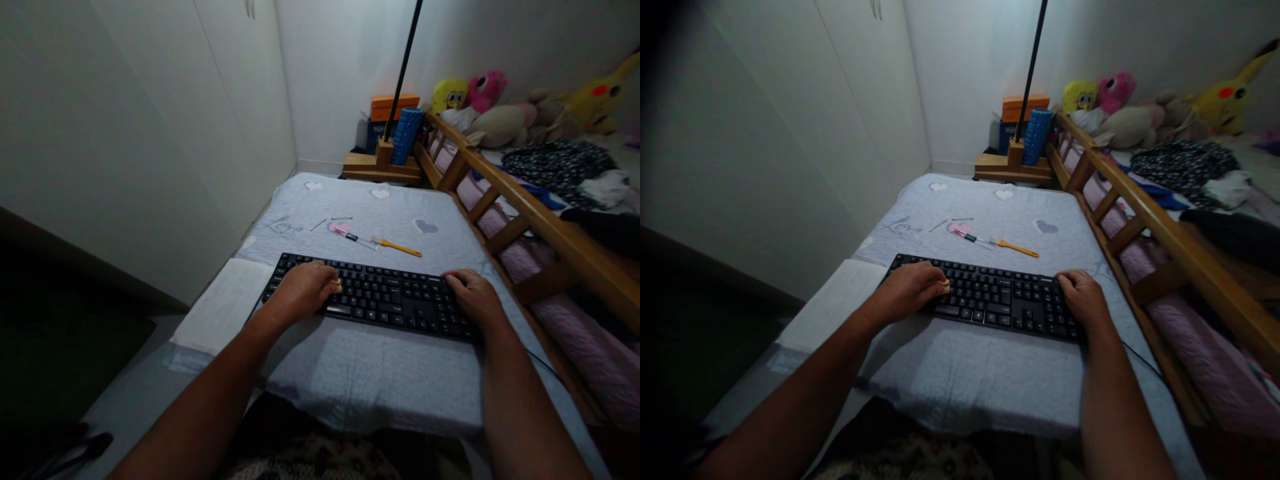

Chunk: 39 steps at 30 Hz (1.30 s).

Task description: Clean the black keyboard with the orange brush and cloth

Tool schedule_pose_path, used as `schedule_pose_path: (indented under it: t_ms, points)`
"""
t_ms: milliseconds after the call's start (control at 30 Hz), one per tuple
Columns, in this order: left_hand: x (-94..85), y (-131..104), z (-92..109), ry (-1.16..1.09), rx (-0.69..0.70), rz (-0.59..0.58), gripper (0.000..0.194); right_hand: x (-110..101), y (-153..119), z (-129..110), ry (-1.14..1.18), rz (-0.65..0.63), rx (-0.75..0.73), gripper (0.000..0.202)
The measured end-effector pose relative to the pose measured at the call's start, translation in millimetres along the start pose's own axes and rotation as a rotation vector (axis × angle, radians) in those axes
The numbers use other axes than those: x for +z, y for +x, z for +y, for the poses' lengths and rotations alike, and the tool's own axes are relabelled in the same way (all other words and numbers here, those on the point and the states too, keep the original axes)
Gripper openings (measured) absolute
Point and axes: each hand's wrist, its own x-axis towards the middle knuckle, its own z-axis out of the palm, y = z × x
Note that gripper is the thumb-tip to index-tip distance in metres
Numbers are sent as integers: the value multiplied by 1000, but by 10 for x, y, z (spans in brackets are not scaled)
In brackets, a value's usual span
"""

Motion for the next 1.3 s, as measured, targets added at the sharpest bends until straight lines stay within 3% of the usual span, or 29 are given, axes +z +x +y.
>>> schedule_pose_path:
  t_ms: [233, 400, 933, 1300]
  points:
    - [73, 366, 25, 63, -54, 96, 26, 9, -4, 4, 15, 27, -6, 28]
    - [202, 444, 54, 96, -62, 83, 28, 5, -11, 6, 8, 12, -2, 31]
    - [253, 99, 160, 78, -38, 1, 27, 2, -2, 1, -21, 3, 7, 31]
    - [352, -133, 151, 38, 19, 4, 27, 26, -7, 41, 0, 8, -12, 32]
